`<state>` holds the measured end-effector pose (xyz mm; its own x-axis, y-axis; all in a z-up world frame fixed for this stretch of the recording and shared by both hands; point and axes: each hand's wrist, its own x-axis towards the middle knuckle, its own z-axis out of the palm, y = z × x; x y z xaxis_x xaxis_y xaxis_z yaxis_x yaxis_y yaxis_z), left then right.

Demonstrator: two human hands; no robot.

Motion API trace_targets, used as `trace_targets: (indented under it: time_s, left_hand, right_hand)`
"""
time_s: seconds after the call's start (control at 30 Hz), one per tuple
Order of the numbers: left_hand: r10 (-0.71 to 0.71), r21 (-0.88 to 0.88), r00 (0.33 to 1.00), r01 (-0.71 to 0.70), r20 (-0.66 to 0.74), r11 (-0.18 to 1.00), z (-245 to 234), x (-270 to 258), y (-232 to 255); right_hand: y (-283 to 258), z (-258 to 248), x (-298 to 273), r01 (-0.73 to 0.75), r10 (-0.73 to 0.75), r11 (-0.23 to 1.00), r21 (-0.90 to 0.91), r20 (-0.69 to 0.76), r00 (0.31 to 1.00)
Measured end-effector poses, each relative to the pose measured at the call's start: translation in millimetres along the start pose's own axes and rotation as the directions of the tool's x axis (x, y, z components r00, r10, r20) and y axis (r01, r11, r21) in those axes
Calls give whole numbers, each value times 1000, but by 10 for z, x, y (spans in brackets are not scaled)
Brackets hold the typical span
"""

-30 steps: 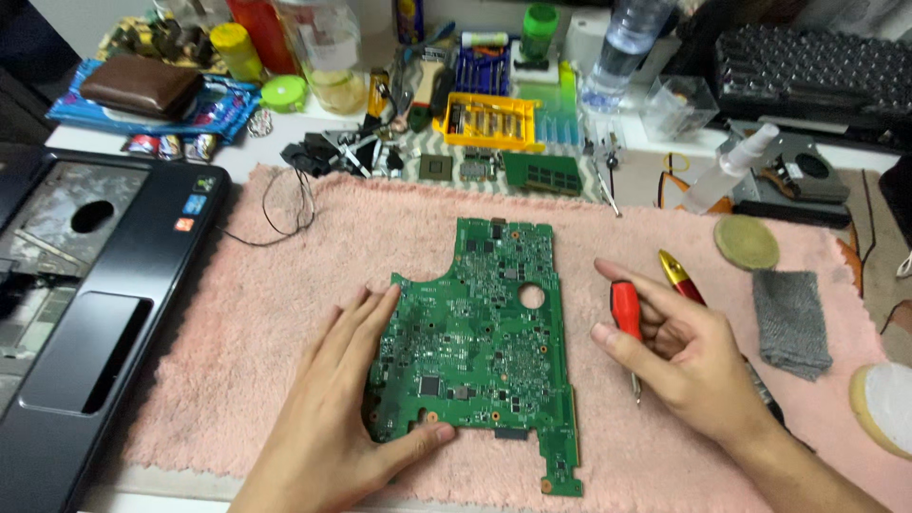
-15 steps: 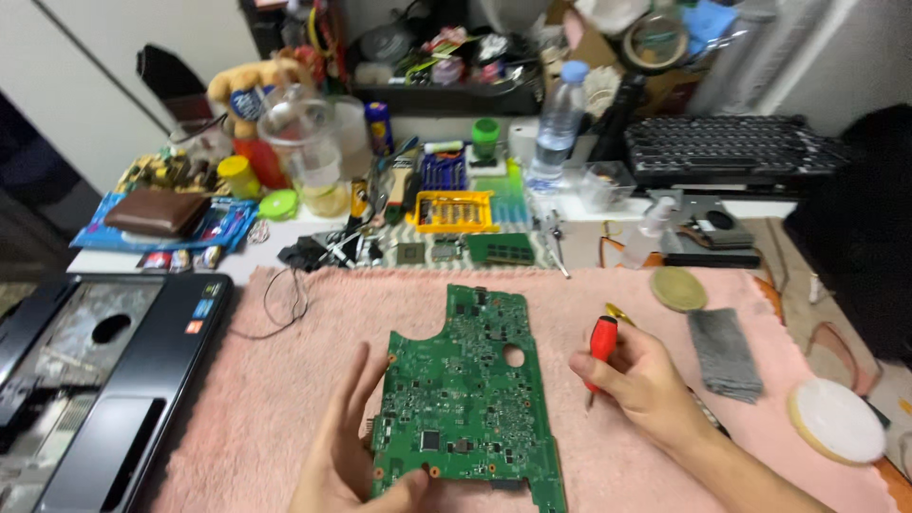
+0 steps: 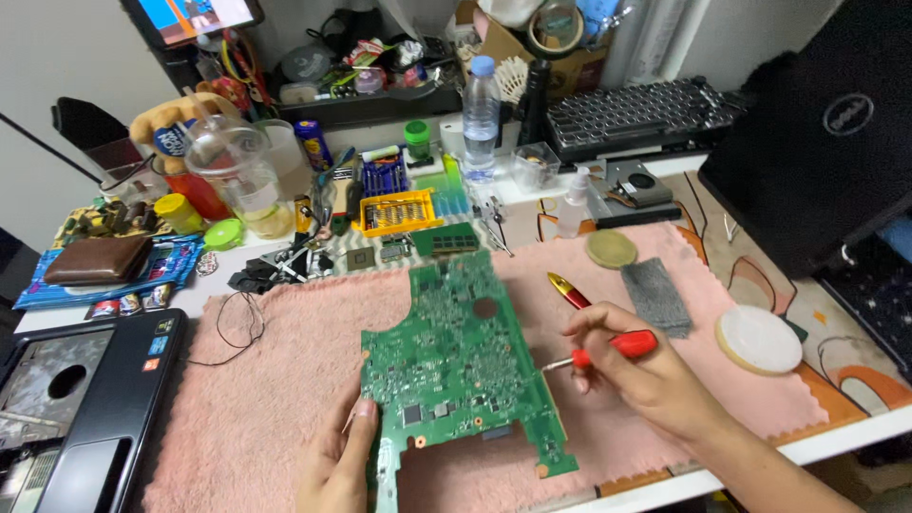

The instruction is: The person uses a red-handled screwdriver to scrape and clean specific areas on a green circuit board. They then use a brush and a grey cloth to wipe the board's surface. The person continues to scrape and clean different sections of the circuit board.

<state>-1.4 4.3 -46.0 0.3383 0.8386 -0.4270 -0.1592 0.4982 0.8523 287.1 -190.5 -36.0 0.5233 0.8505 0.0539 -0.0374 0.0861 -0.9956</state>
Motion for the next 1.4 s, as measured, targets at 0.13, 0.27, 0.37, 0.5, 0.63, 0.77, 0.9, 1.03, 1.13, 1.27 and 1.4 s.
trace_targets:
  time_s: [0.13, 0.27, 0.37, 0.5, 0.63, 0.77, 0.9, 1.03, 1.13, 1.27, 1.4]
  left_hand:
    - [-90, -12, 991, 91, 97, 996, 205, -129, 128]
    - [20, 59, 994, -26, 107, 998, 184, -7, -148]
    - [153, 182, 972, -185, 179, 966, 63, 114, -311]
    - [274, 262, 927, -339, 256, 903, -13, 106, -277]
    - [515, 774, 799, -527, 311, 350, -16, -92, -137]
    - [579, 735, 593, -678, 559, -14, 74, -82, -191]
    - [462, 569, 445, -805, 767, -168, 162, 18, -181]
    - [426, 585, 481, -797, 766, -151, 227, 67, -203]
    - [401, 602, 513, -787, 759, -133, 236, 133, -244]
    - [452, 629, 515, -764, 729, -145, 239, 187, -320]
    - [496, 635, 490, -753, 717, -175, 246, 240, -395]
  right_hand:
    - [95, -117, -187, 25, -22, 986, 163, -21, 1000]
    - [32, -189, -341, -17, 40, 967, 255, -88, 995]
    - [-68, -203, -420, -97, 129, 963, 250, -113, 985]
    - [-92, -171, -457, -169, 183, 979, 111, -130, 975]
    - [-102, -83, -403, -241, 224, 966, -94, -163, 961]
    - [-197, 59, -226, -112, 118, 922, -371, -8, 993]
    - [-232, 161, -23, 44, 24, 902, -429, 150, 988]
    - [-211, 262, 158, 167, -52, 862, -479, 245, 968]
    - [-169, 340, 264, 207, -78, 845, -493, 268, 960]
    - [-93, 346, 329, 205, -55, 832, -515, 292, 955]
    - [-73, 312, 361, 254, -49, 791, -556, 357, 933]
